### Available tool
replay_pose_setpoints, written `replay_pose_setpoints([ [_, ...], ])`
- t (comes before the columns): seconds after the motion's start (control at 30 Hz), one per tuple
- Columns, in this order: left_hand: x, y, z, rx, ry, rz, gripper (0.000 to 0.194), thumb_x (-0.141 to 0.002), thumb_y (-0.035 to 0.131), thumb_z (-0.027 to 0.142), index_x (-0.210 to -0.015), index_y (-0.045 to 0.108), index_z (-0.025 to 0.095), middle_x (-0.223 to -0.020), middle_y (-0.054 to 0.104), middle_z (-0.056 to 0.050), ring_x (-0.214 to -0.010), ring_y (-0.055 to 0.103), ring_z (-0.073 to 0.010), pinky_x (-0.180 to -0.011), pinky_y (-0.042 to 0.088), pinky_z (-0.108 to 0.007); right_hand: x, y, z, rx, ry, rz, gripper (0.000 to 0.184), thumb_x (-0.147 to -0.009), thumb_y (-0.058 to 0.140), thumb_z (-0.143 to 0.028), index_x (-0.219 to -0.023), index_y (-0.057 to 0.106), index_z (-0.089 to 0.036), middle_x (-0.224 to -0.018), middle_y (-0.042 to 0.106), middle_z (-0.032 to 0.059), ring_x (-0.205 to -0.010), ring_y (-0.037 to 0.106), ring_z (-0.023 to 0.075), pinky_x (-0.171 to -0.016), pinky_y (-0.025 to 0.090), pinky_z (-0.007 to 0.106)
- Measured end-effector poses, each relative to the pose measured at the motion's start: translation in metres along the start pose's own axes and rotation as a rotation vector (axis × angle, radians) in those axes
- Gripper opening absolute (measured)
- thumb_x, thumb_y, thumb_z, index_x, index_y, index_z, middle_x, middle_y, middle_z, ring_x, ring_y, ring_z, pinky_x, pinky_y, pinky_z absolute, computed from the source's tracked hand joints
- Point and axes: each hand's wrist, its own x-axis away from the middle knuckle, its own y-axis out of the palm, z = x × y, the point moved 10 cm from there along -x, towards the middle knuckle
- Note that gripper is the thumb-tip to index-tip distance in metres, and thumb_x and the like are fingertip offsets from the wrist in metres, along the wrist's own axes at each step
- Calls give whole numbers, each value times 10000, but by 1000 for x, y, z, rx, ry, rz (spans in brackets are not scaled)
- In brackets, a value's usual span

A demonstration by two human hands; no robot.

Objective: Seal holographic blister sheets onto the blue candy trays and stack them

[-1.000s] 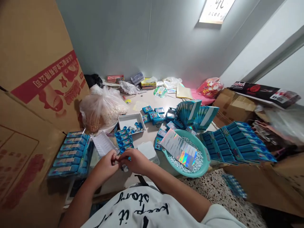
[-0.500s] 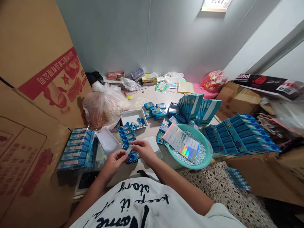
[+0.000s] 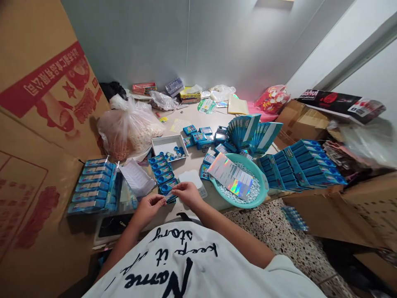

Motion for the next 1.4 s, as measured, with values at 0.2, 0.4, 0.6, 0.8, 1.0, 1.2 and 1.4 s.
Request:
replay_pose_setpoints([
  [0.2, -7, -9, -3, 19, -33, 15, 394, -732, 731, 476, -954, 639, 163, -793, 748, -84, -793, 707, -226, -760, 499, -330, -2, -10, -12, 283, -169, 172, 102, -701, 765, -266, -783, 777, -207, -1050, 634, 87, -1083, 561, 254, -995, 414, 402],
  [0.4, -2, -13, -16, -23, -92, -11, 432, -759, 707, 450, -1053, 547, 176, -773, 751, -73, -798, 713, -238, -728, 486, -329, -2, -2, 3, 383, -142, 152, 77, -755, 750, -271, -795, 770, -209, -1132, 616, 105, -1166, 564, 269, -1036, 403, 403],
  [0.6, -5, -13, -26, -20, -91, -35, 485, -785, 683, 470, -1138, 511, 185, -786, 743, -51, -815, 702, -223, -745, 480, -319, -1, 0, 5, 389, -168, 161, 53, -788, 710, -248, -776, 734, -202, -1129, 609, 99, -1174, 571, 262, -1036, 409, 394],
  [0.8, -16, -9, -41, 23, -45, -77, 466, -750, 725, 466, -1062, 500, 204, -712, 690, 0, -717, 662, -175, -668, 448, -262, -4, 3, 2, 415, -200, 100, 30, -784, 704, -218, -762, 710, -199, -1113, 584, 85, -1114, 580, 234, -1017, 424, 377],
  [1.0, -24, -10, -53, 31, 4, -43, 463, -697, 734, 505, -750, 373, 221, -619, 544, 67, -582, 535, -107, -581, 379, -214, -8, 3, 5, 449, -197, 112, 48, -785, 705, -233, -746, 706, -205, -1097, 560, 70, -1082, 585, 225, -1012, 427, 373],
  [1.2, -38, -18, -78, -47, 17, 57, 465, -649, 750, 503, -629, 391, 208, -571, 389, 80, -547, 377, -86, -541, 293, -219, -6, 4, -1, 583, -286, 105, 42, -788, 685, -256, -776, 678, -216, -1059, 567, 60, -929, 615, 203, -868, 481, 350],
  [1.4, -32, -46, -111, -150, -26, 241, 443, -625, 752, 473, -567, 404, 205, -551, 340, 68, -565, 309, -103, -543, 227, -244, -15, -5, 3, 450, -350, 78, 214, -772, 675, -292, -943, 560, -233, -964, 633, 22, -825, 650, 190, -734, 514, 318],
])
